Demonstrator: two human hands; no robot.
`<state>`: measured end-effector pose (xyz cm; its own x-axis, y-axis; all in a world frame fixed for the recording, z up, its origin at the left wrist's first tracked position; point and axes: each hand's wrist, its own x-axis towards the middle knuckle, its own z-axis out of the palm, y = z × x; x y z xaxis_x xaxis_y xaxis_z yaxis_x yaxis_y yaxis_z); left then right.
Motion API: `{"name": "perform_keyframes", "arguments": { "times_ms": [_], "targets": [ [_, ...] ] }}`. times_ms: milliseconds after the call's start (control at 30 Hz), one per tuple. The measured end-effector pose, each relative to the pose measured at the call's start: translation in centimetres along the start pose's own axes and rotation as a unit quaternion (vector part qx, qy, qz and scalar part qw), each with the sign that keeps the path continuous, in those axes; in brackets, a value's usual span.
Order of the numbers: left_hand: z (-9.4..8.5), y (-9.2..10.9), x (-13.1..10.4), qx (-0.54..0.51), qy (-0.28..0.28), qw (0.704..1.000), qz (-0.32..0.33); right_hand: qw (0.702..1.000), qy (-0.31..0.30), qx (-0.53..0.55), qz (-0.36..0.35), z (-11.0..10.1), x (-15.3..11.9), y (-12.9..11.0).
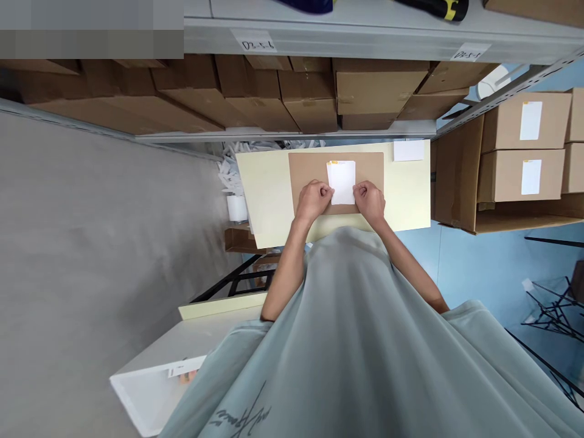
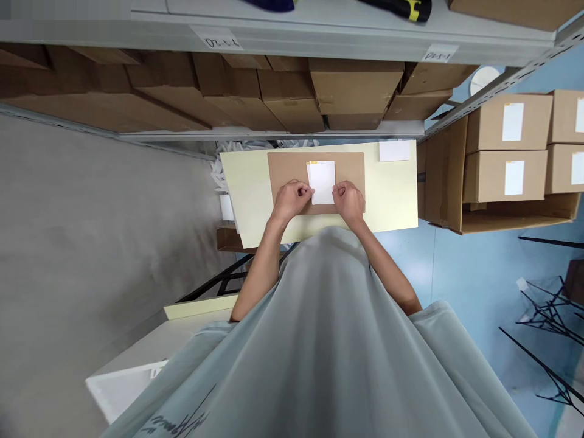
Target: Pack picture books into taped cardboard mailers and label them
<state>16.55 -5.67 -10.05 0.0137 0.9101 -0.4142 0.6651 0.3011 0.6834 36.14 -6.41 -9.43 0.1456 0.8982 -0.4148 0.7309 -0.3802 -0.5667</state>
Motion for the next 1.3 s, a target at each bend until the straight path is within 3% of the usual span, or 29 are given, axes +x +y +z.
{"name": "perform_keyframes", "arguments": {
  "times_ms": [867,1100,1300],
  "targets": [
    [-1.1,2.6,0.9,0.104,-0.069,0.99,-0.067,0.998,-0.024,-0.051,0.02,-0.3,0.7,-1.0],
    [-0.7,3.2,0.6,0.169,-0.072,0.981,-0.057,0.996,-0.027,-0.088,0.013,-0.4,1.0,-1.0],
    [0.2,3.0,-0.5,0.225,-0.039,0.972,-0.059,0.995,-0.043,-0.094,-0.005,-1.0,1.2,-1.0]
  ]
}}
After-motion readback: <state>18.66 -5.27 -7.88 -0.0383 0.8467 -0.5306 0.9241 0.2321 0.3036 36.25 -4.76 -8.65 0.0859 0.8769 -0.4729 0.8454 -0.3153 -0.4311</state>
